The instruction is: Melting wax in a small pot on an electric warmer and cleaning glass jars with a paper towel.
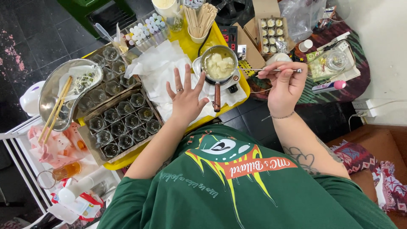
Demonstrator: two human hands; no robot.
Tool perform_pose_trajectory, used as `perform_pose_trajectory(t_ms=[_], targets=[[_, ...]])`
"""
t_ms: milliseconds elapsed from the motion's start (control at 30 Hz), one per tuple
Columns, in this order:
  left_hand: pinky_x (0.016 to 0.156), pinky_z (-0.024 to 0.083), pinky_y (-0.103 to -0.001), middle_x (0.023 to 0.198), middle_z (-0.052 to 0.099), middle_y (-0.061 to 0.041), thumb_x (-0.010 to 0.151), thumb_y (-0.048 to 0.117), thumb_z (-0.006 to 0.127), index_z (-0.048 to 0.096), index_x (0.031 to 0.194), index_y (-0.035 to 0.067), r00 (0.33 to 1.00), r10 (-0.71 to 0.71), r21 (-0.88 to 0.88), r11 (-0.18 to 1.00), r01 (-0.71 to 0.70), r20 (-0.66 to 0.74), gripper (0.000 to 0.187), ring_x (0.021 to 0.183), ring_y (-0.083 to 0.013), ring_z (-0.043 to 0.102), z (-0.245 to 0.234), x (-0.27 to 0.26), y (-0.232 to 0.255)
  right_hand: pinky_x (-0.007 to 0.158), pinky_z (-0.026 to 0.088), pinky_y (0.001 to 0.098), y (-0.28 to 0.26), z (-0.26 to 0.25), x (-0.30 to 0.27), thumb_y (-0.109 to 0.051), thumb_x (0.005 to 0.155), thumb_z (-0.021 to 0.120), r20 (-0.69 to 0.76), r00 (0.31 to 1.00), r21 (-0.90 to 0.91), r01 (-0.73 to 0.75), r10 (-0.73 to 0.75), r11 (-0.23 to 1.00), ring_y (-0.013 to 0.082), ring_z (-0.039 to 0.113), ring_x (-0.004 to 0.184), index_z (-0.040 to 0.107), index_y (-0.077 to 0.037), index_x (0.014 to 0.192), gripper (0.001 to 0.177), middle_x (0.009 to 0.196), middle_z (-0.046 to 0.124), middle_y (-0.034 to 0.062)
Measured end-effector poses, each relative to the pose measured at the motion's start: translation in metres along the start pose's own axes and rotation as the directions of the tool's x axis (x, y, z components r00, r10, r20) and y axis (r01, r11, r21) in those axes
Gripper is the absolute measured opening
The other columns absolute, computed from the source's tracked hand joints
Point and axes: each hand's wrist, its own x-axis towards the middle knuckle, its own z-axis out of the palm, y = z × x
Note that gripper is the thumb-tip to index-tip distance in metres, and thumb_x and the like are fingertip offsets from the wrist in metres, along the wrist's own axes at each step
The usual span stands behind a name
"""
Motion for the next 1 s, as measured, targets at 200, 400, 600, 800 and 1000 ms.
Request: perform_pose_trajectory(t_ms=[200,400,600,800,1000], targets=[[0.116,-0.005,-0.071,0.173,-0.002,-0.020,0.099,0.067,0.037,0.028,0.166,0.023,0.998,-0.051,-0.009,0.999,0.051,-0.037,0.082,0.157,-0.0479,-0.008,0.013,-0.026,-0.017,0.087,0.062,0.0340,-0.006,0.023,0.009,-0.021,0.118,0.049,0.147,0.989,-0.194,0.055,-0.026,0.980,0.0208,0.069,0.093,0.048,-0.004,0.117,0.017,0.112,0.064,0.0145],[0.114,0.006,-0.075,0.172,-0.003,-0.026,0.099,0.075,0.012,0.021,0.167,0.016,0.982,-0.179,-0.114,0.978,0.172,-0.053,0.091,0.157,-0.0519,-0.006,0.003,-0.046,-0.025,0.086,0.058,0.0329,-0.022,0.073,0.028,0.000,0.108,0.059,0.517,0.837,-0.404,0.424,-0.180,0.810,0.0246,0.071,0.098,0.056,-0.002,0.109,0.004,0.106,0.068,0.0152],[0.119,0.011,-0.070,0.172,0.001,-0.028,0.099,0.075,0.005,0.014,0.167,0.007,0.955,-0.242,-0.245,0.950,0.196,-0.174,0.096,0.159,-0.0521,0.002,-0.005,-0.057,-0.030,0.082,0.059,0.0303,-0.011,0.087,0.038,0.003,0.109,0.059,0.487,0.872,-0.418,0.285,-0.052,0.862,0.0211,0.072,0.089,0.057,-0.002,0.111,0.006,0.101,0.069,0.0116],[0.124,0.010,-0.066,0.174,0.003,-0.026,0.099,0.076,-0.001,0.012,0.167,0.007,0.937,-0.257,-0.300,0.937,0.180,-0.238,0.098,0.161,-0.0508,0.003,-0.015,-0.057,-0.033,0.075,0.056,0.0301,-0.017,0.114,0.067,-0.002,0.110,0.062,0.545,0.838,-0.527,0.338,0.005,0.780,0.0209,0.072,0.083,0.061,-0.002,0.109,0.002,0.096,0.068,0.0100],[0.122,0.009,-0.065,0.174,0.002,-0.026,0.098,0.077,-0.001,0.012,0.167,0.007,0.937,-0.274,-0.331,0.924,0.192,-0.219,0.099,0.160,-0.0520,0.001,-0.014,-0.062,-0.040,0.077,0.056,0.0371,-0.014,0.140,0.067,0.000,0.101,0.067,0.689,0.719,-0.463,0.532,-0.089,0.709,0.0311,0.069,0.089,0.063,-0.004,0.107,0.009,0.099,0.067,0.0108]])
